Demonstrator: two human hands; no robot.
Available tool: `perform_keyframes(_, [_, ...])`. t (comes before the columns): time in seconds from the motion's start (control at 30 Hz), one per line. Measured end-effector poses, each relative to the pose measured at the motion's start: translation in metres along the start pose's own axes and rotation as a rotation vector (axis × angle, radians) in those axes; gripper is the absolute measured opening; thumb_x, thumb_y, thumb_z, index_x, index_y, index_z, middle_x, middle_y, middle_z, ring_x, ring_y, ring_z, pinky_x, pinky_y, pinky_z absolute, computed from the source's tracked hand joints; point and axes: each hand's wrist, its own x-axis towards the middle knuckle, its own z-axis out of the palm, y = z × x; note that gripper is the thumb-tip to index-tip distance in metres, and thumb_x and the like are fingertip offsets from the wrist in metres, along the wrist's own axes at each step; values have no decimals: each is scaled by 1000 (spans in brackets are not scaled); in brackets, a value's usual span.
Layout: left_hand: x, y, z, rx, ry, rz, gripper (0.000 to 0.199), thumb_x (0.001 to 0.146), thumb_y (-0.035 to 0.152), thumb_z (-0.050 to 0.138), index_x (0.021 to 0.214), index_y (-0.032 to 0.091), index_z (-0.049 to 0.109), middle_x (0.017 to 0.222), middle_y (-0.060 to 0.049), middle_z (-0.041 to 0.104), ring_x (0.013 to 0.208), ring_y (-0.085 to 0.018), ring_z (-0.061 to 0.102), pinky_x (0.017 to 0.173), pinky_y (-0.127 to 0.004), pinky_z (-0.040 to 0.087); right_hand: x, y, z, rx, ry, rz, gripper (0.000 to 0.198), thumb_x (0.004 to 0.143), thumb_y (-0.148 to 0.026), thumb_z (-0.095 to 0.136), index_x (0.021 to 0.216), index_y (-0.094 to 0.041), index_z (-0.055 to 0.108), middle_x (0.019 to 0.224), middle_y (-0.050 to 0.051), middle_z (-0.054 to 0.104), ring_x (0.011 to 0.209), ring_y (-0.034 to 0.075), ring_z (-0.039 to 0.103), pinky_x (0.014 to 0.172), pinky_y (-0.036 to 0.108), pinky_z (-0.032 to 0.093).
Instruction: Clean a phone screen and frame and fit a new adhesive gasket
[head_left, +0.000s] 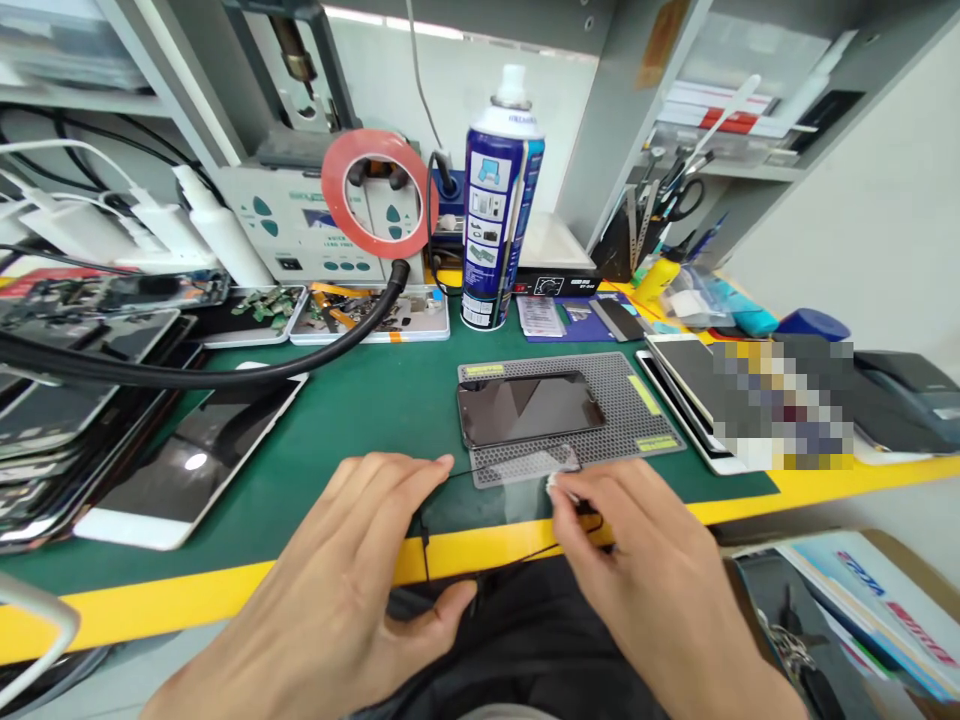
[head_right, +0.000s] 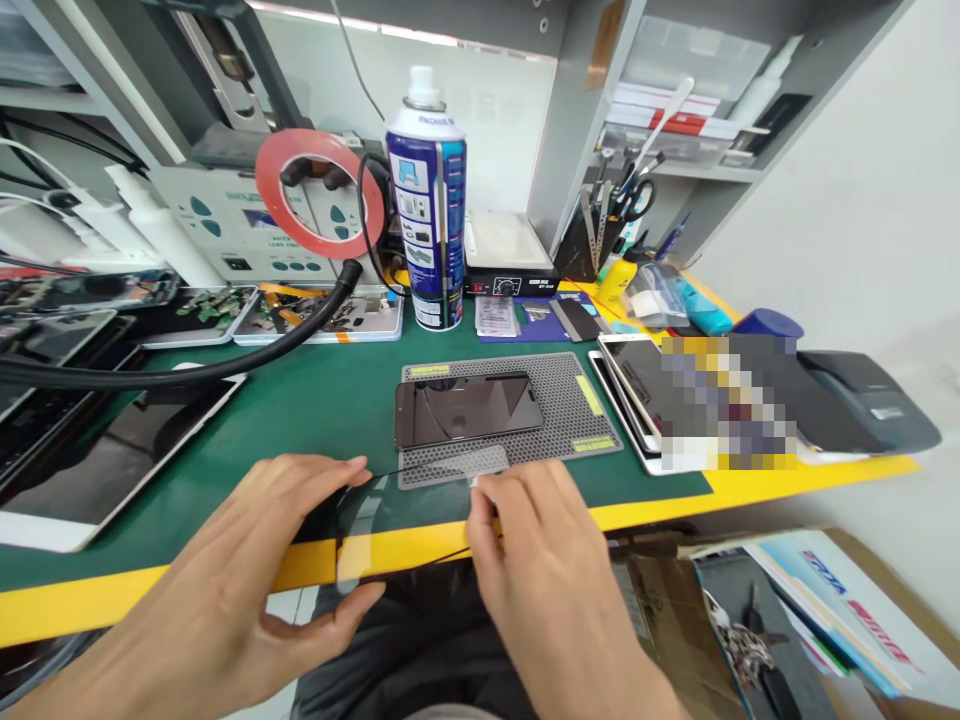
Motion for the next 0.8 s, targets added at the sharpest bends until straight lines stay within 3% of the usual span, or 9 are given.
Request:
perform_keyframes(0.23, [6,11,3,-18,-12,26,60,84,18,68,138,7,45,122,-15,58,113,-28,51,99,-47,45,-16,10,-18,28,-44,93,6,98,-17,59,100,-18,64,90,5,63,81,19,61,75,33,51])
perform_keyframes(0.47, [5,11,6,-32,24,95,41,84,20,72,122,12,58,119,-14,61,110,-28,53,95,-46,45,-27,15,-25,56,-195,-40,22,98,-10,55,119,-15,61,112,11,61,103,23,56,90,38,51])
perform_keyframes(0.67, [2,12,4,-48,3,114,30,84,18,72,112,15,63,115,-13,63,108,-28,54,92,-47,48,-28,19,-31,-8,-247,-62,22,100,-12,51,118,-14,63,102,9,65,94,23,59,84,37,54])
perform_keyframes(0.8, [2,11,4,-48,2,129,30,84,17,73,111,14,63,115,-14,62,108,-28,55,92,-47,49,-18,6,-23,-29,-176,-70,18,100,-11,50,107,-14,67,90,8,66,84,23,61,78,38,55])
